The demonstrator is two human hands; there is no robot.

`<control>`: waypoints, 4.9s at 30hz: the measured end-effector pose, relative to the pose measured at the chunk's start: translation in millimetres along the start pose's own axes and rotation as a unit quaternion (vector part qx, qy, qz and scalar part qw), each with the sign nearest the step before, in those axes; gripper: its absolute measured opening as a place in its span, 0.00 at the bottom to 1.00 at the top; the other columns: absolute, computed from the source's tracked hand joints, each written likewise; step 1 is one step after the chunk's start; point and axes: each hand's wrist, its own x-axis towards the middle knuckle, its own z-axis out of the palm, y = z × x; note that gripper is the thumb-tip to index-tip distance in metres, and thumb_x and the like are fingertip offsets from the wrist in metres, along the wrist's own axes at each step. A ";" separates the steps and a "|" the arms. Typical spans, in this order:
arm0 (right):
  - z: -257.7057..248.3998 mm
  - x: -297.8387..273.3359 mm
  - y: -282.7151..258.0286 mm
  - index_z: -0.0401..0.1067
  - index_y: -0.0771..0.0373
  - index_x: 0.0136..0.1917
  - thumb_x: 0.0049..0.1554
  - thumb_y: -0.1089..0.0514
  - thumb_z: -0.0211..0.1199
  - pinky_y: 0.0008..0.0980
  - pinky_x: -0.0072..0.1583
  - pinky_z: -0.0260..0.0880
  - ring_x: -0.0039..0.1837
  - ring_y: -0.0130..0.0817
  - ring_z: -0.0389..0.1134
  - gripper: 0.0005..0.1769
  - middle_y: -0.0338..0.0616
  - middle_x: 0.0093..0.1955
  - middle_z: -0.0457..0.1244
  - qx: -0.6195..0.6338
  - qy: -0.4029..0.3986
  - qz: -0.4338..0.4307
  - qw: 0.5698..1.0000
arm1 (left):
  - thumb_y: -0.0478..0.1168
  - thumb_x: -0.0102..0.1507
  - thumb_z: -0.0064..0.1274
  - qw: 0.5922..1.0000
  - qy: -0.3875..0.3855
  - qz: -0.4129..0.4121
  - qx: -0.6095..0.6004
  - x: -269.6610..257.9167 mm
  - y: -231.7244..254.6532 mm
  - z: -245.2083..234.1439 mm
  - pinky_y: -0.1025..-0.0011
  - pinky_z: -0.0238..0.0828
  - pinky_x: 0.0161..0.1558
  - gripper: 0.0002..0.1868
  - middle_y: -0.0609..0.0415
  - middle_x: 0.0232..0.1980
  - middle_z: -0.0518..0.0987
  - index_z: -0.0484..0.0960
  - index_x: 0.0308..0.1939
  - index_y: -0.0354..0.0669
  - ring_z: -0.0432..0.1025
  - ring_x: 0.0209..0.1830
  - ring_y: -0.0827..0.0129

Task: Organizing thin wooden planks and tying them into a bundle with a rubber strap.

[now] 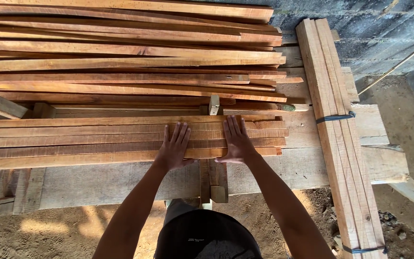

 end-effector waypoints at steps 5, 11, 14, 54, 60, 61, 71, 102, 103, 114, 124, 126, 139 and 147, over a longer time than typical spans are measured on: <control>-12.1 -0.1 -2.5 0.42 0.71 0.81 0.31 0.12 0.65 0.58 0.82 0.26 0.86 0.55 0.35 0.84 0.63 0.84 0.40 0.014 0.002 -0.002 1.000 | 0.82 0.52 0.48 0.999 -0.007 -0.017 -0.030 2.1 -0.4 -4.4 0.32 0.30 0.76 0.69 0.42 0.85 0.41 0.42 0.82 0.41 0.36 0.84 0.45; -9.7 -3.8 -2.0 0.45 0.69 0.81 0.33 0.12 0.63 0.55 0.83 0.29 0.86 0.52 0.39 0.81 0.61 0.84 0.43 -0.010 0.004 0.002 1.000 | 0.81 0.53 0.47 0.996 -0.072 -0.030 -0.036 4.0 2.2 -21.7 0.34 0.29 0.78 0.69 0.44 0.85 0.39 0.39 0.82 0.42 0.34 0.84 0.47; -6.8 -1.8 -2.2 0.47 0.70 0.81 0.32 0.13 0.64 0.55 0.83 0.30 0.85 0.53 0.40 0.82 0.61 0.83 0.45 -0.011 0.034 -0.004 0.999 | 0.81 0.53 0.47 0.996 -0.071 -0.034 -0.031 4.5 -0.4 -20.4 0.35 0.28 0.78 0.68 0.44 0.85 0.38 0.39 0.82 0.42 0.33 0.85 0.48; 26.5 -40.3 48.2 0.40 0.72 0.82 0.28 0.15 0.69 0.63 0.81 0.29 0.84 0.68 0.35 0.88 0.74 0.82 0.38 -0.011 0.075 0.061 0.995 | 0.80 0.51 0.48 0.995 -0.073 -0.052 -0.046 2.5 3.3 -31.6 0.37 0.26 0.79 0.67 0.47 0.85 0.41 0.43 0.82 0.45 0.34 0.85 0.49; 19.0 -14.2 -5.8 0.41 0.73 0.81 0.36 0.13 0.65 0.60 0.81 0.29 0.84 0.67 0.36 0.82 0.74 0.83 0.37 0.028 0.074 0.008 0.997 | 0.78 0.51 0.50 0.995 -0.075 -0.054 -0.040 1.1 3.6 -35.4 0.38 0.26 0.79 0.67 0.47 0.86 0.40 0.42 0.82 0.45 0.34 0.85 0.50; 20.1 -8.8 -13.3 0.41 0.73 0.81 0.36 0.13 0.65 0.60 0.81 0.29 0.84 0.67 0.36 0.82 0.74 0.83 0.37 0.028 0.073 0.006 0.997 | 0.78 0.51 0.50 0.995 -0.075 -0.056 -0.041 1.4 3.7 -37.7 0.38 0.26 0.79 0.67 0.47 0.86 0.40 0.42 0.82 0.45 0.34 0.85 0.50; 19.5 3.3 -36.1 0.48 0.70 0.81 0.36 0.16 0.66 0.54 0.82 0.34 0.85 0.57 0.41 0.78 0.64 0.83 0.43 0.003 0.146 -0.044 0.988 | 0.77 0.52 0.47 0.990 -0.105 -0.063 -0.070 0.7 5.5 -37.7 0.40 0.21 0.79 0.66 0.50 0.86 0.35 0.39 0.83 0.46 0.29 0.85 0.53; 4.0 94.7 -232.7 0.41 0.79 0.80 0.31 0.19 0.73 0.71 0.77 0.35 0.80 0.82 0.38 0.86 0.86 0.78 0.40 0.001 0.097 0.007 0.995 | 0.76 0.37 0.66 0.985 0.073 -0.131 -0.085 -203.7 -243.5 29.0 0.46 0.42 0.79 0.77 0.47 0.83 0.54 0.52 0.80 0.43 0.50 0.82 0.56; 3.0 102.2 -245.0 0.41 0.79 0.80 0.31 0.19 0.73 0.71 0.77 0.35 0.80 0.82 0.38 0.86 0.86 0.78 0.40 0.003 0.098 0.009 0.995 | 0.76 0.37 0.66 0.985 0.072 -0.129 -0.084 -203.0 -245.4 30.7 0.46 0.42 0.79 0.77 0.47 0.83 0.54 0.52 0.80 0.43 0.50 0.82 0.56; 3.8 113.7 -270.6 0.51 0.66 0.81 0.31 0.17 0.70 0.60 0.81 0.38 0.84 0.55 0.44 0.79 0.63 0.83 0.46 -0.035 0.148 0.025 0.988 | 0.77 0.42 0.64 0.992 0.077 -0.060 -0.077 -237.5 -300.9 29.0 0.52 0.37 0.81 0.73 0.49 0.83 0.53 0.52 0.80 0.43 0.48 0.83 0.59; -0.4 120.3 -272.4 0.55 0.65 0.79 0.32 0.12 0.66 0.60 0.81 0.40 0.83 0.56 0.48 0.78 0.63 0.81 0.50 -0.044 0.175 0.014 0.983 | 0.78 0.42 0.58 0.984 0.169 -0.029 -0.038 -242.2 -318.7 36.1 0.44 0.44 0.78 0.70 0.46 0.82 0.58 0.58 0.78 0.41 0.52 0.82 0.57; 1.8 120.8 -272.9 0.56 0.66 0.79 0.30 0.14 0.67 0.60 0.81 0.40 0.83 0.57 0.49 0.78 0.64 0.80 0.51 -0.047 0.192 0.009 0.980 | 0.75 0.42 0.60 0.983 0.180 -0.025 -0.041 -243.4 -319.3 34.9 0.42 0.44 0.78 0.70 0.45 0.81 0.58 0.58 0.78 0.39 0.52 0.82 0.55; 0.8 115.6 -278.3 0.52 0.62 0.81 0.30 0.17 0.70 0.56 0.83 0.37 0.85 0.51 0.43 0.78 0.59 0.84 0.46 -0.024 0.130 0.045 0.990 | 0.75 0.44 0.61 0.990 0.019 -0.092 -0.109 -245.2 -312.9 19.5 0.49 0.28 0.82 0.71 0.52 0.85 0.48 0.48 0.81 0.47 0.42 0.85 0.63; -17.4 112.5 -280.9 0.52 0.64 0.81 0.29 0.17 0.72 0.56 0.83 0.36 0.84 0.55 0.46 0.79 0.63 0.82 0.48 -0.035 0.127 0.035 0.991 | 0.74 0.42 0.63 0.983 -0.046 -0.132 -0.116 -239.5 -308.1 22.7 0.46 0.27 0.82 0.74 0.57 0.86 0.41 0.43 0.83 0.52 0.36 0.86 0.63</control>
